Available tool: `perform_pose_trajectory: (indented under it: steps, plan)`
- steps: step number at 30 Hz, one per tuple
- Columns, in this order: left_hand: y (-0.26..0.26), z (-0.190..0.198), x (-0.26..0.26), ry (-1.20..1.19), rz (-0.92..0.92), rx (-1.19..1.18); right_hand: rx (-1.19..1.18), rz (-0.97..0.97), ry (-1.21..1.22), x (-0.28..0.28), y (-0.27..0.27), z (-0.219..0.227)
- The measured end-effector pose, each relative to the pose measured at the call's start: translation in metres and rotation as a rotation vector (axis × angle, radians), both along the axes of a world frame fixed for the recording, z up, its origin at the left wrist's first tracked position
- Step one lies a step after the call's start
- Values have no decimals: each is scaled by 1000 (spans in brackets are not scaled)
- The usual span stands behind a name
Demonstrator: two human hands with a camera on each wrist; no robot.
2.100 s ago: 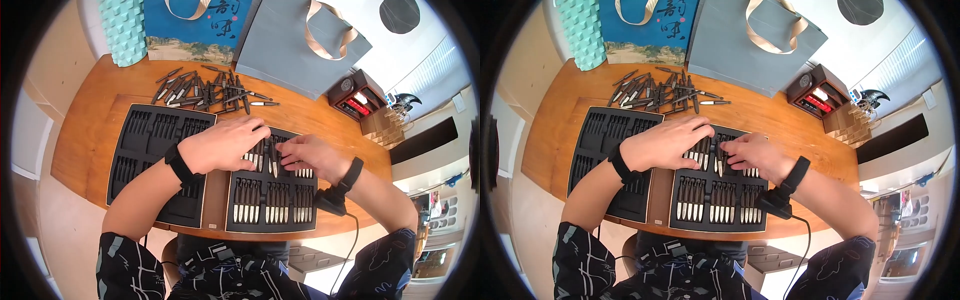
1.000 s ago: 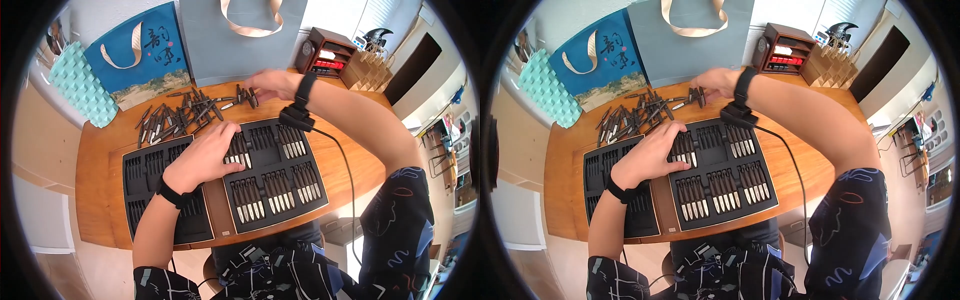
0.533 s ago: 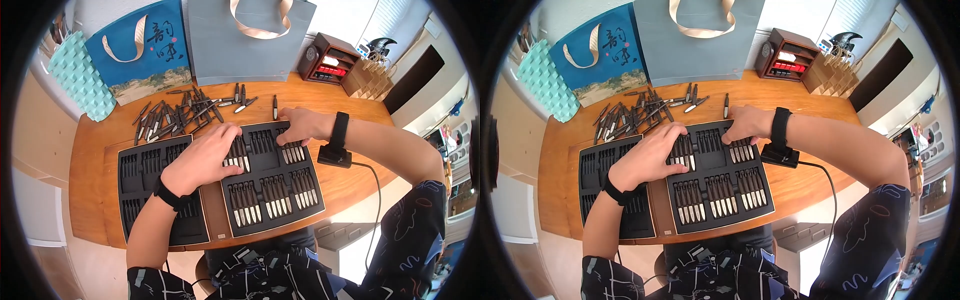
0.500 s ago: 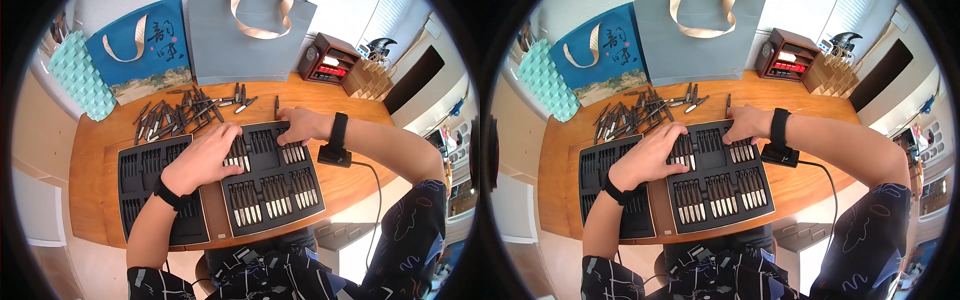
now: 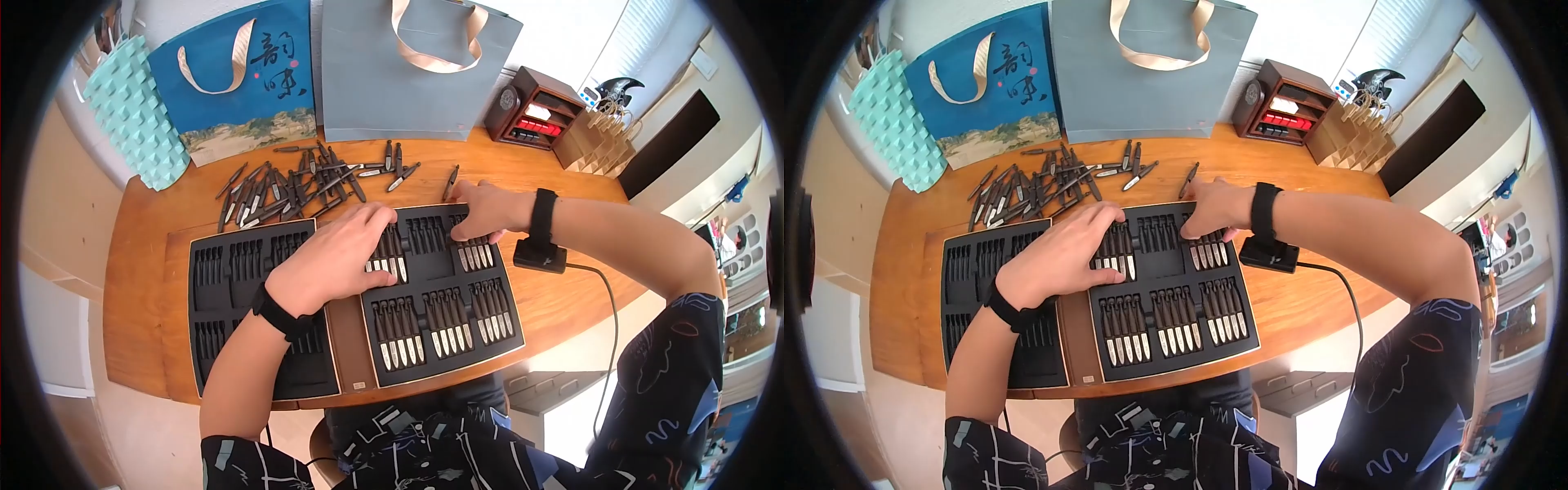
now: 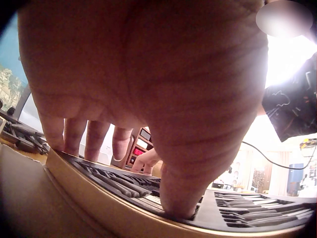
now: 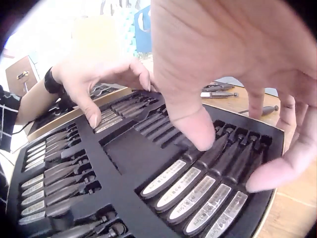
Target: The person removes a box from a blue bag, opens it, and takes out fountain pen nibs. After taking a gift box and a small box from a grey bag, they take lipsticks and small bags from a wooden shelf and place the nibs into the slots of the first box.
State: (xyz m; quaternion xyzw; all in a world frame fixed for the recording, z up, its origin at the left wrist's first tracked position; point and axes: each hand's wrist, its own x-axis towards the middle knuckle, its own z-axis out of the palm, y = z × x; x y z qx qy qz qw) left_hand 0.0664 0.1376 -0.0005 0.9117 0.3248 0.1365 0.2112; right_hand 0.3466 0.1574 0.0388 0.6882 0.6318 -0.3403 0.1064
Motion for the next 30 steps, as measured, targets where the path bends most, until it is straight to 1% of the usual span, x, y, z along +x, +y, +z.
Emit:
perform_pose_trajectory:
  steps: [1, 3, 5, 9, 11, 12, 14, 15, 17, 20, 22, 26, 30]
  plan:
    - [0, 0, 0, -2, -6, -7, -24, -7, 99, 3, 0, 3]
    - [0, -1, 0, -5, -3, -17, -55, -41, 104, 2, 1, 1]
    - [1, 0, 1, -2, -9, -21, 48, -1, -12, -3, -5, -1]
    - [0, 0, 2, 19, 7, -40, 42, 55, -77, -5, -2, 1]
    - [1, 0, 2, 14, 7, -28, 57, 106, -2, 2, 1, -2]
    - [1, 0, 1, 15, 1, -26, 58, 107, -4, 5, 3, -3]
    - [1, 1, 1, 10, -1, -24, -58, -1, 95, 5, 5, 2]
    - [1, 1, 1, 11, -2, -33, -58, 0, 92, 3, 3, 2]
    - [2, 1, 2, 15, -6, -36, 67, 55, -103, -8, -4, 4]
    - [1, -1, 1, 11, 0, -34, 35, 76, -138, -11, 1, 0]
    - [1, -2, 1, -14, -17, 3, 22, 83, -101, -5, 3, 2]
    - [1, -1, 0, -18, -10, -16, 15, 79, -42, -2, 4, 4]
    - [1, -1, 0, -8, -11, -22, 28, 121, -73, 0, 4, 0]
